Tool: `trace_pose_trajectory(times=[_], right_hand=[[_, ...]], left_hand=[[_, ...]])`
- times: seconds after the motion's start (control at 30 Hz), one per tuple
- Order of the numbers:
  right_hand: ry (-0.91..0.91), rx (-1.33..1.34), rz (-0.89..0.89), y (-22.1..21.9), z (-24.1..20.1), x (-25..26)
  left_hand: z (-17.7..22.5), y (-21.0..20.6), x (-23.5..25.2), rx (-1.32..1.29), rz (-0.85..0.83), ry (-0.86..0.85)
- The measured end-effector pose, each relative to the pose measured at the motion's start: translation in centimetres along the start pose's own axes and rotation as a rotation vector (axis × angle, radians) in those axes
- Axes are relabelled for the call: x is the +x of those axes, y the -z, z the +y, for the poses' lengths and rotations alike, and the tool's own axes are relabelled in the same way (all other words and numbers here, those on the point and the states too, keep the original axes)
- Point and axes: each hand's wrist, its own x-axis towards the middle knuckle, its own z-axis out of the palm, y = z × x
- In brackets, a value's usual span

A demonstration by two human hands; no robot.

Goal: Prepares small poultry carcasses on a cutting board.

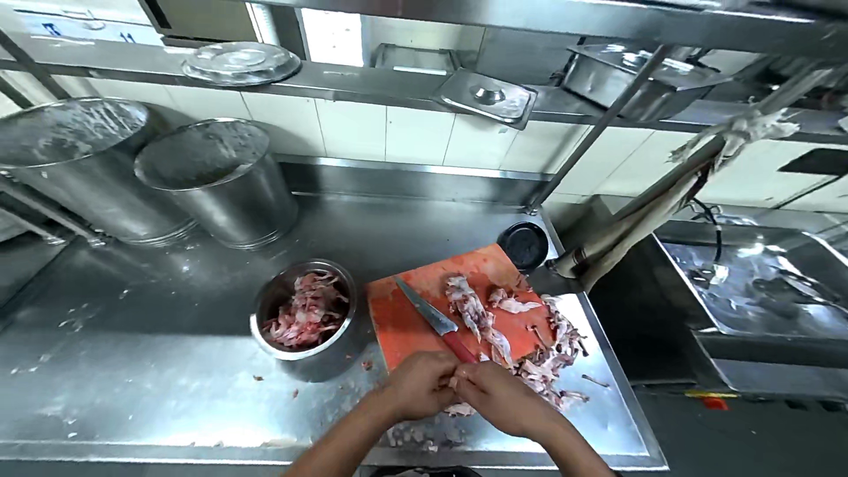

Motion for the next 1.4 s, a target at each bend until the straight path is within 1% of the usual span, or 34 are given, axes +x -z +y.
trace_pose_trajectory(times=[0.07, 0.13, 0.2, 0.3, 0.37, 0.43, 0.47, 0.5, 0.53, 0.57, 0.6, 0.63, 0.67, 0.7, 0.77, 0.87, 0.97, 1.0, 1.03, 1.1, 1.13, 1.17, 1.23, 1.27, 1.33, 1.4], right_hand=[[0.005, -0.086, -0.027, 0.4, -0.3, 0.0], [0.013, -0.113, -0.025, 0.4, -0.4, -0.3], [0.003, -0.141, -0.018, -0.2, -0.9, -0.4], [-0.073, -0.255, -0.023, -1.5, -2.2, -0.3], [-0.111, -0.322, -0.026, -2.1, -3.1, -0.3], [-0.140, -0.371, -0.015, -2.0, -3.7, -0.6], [-0.149, -0.398, -0.014, -1.6, -4.0, -0.7], [-0.157, -0.427, -0.017, -1.0, -4.2, -0.8], [-0.160, -0.451, -0.018, -0.5, -4.3, -0.7], [-0.146, -0.473, -0.009, -0.2, -4.3, -0.6], [-0.124, -0.493, -0.010, 0.0, -4.4, -0.5], [-0.095, -0.511, -0.019, 0.2, -4.6, -0.3], [-0.056, -0.524, -0.014, 0.2, -4.8, -0.1], [-0.016, -0.533, 0.016, -0.1, -5.0, 0.1], [0.001, -0.533, 0.108, -1.3, -5.0, 0.5], [-0.080, -0.398, 0.186, -2.8, -4.7, 0.1], [-0.072, -0.292, 0.253, -4.1, -4.4, -1.1], [-0.057, -0.250, 0.274, -4.2, -4.5, -1.5], [-0.026, -0.208, 0.313, -4.0, -4.6, -2.1], [0.023, -0.146, 0.389, -2.9, -4.9, -3.5], [0.048, -0.144, 0.424, -2.1, -4.8, -3.8], [0.059, -0.148, 0.430, -1.4, -4.4, -3.7], [0.006, -0.154, 0.338, -1.0, -3.5, -2.7], [-0.039, -0.155, 0.268, -0.9, -3.3, -1.9], [-0.096, -0.180, 0.164, -1.1, -3.4, 0.6], [-0.119, -0.222, 0.073, -1.7, -4.6, 3.5]], left_hand=[[-1.0, -0.1, -1.1, -0.210, 0.014, 0.000], [-1.3, -0.1, -2.3, -0.445, 0.035, 0.072], [-1.6, -0.6, -2.8, -0.540, 0.118, 0.129], [-1.6, -2.0, -2.9, -0.468, 0.239, 0.257], [-2.1, -2.0, -3.0, -0.358, 0.323, 0.420], [-3.1, -1.3, -3.4, -0.246, 0.444, 0.587], [-3.2, -0.7, -3.8, -0.191, 0.500, 0.582], [-2.8, 0.0, -4.2, -0.141, 0.519, 0.465], [-2.2, 0.6, -4.5, -0.096, 0.475, 0.296], [-1.3, 1.1, -4.3, -0.065, 0.383, 0.144], [-0.4, 1.3, -3.8, -0.023, 0.282, 0.039], [0.1, 1.0, -3.1, 0.040, 0.193, -0.006], [0.3, 0.5, -2.5, 0.107, 0.142, -0.010], [0.2, 0.0, -2.0, 0.162, 0.130, 0.008], [-0.2, -0.6, -1.5, 0.237, 0.177, 0.028], [-1.2, -1.0, -2.0, 0.398, 0.304, -0.076], [-2.0, -2.1, -2.3, 0.431, 0.368, -0.135], [-2.3, -2.3, -2.5, 0.424, 0.392, -0.107], [-2.7, -2.2, -3.2, 0.395, 0.410, -0.028], [-4.6, -1.7, -5.4, 0.331, 0.439, 0.206], [-5.9, -0.9, -6.2, 0.343, 0.446, 0.284], [-6.5, 0.2, -6.8, 0.331, 0.392, 0.348], [-6.3, 2.0, -7.4, 0.229, 0.241, 0.434], [-6.1, 2.7, -7.5, 0.176, 0.212, 0.467], [-5.9, 3.4, -8.1, 0.114, 0.225, 0.557], [-5.5, 2.8, -9.8, 0.077, 0.248, 0.698]])
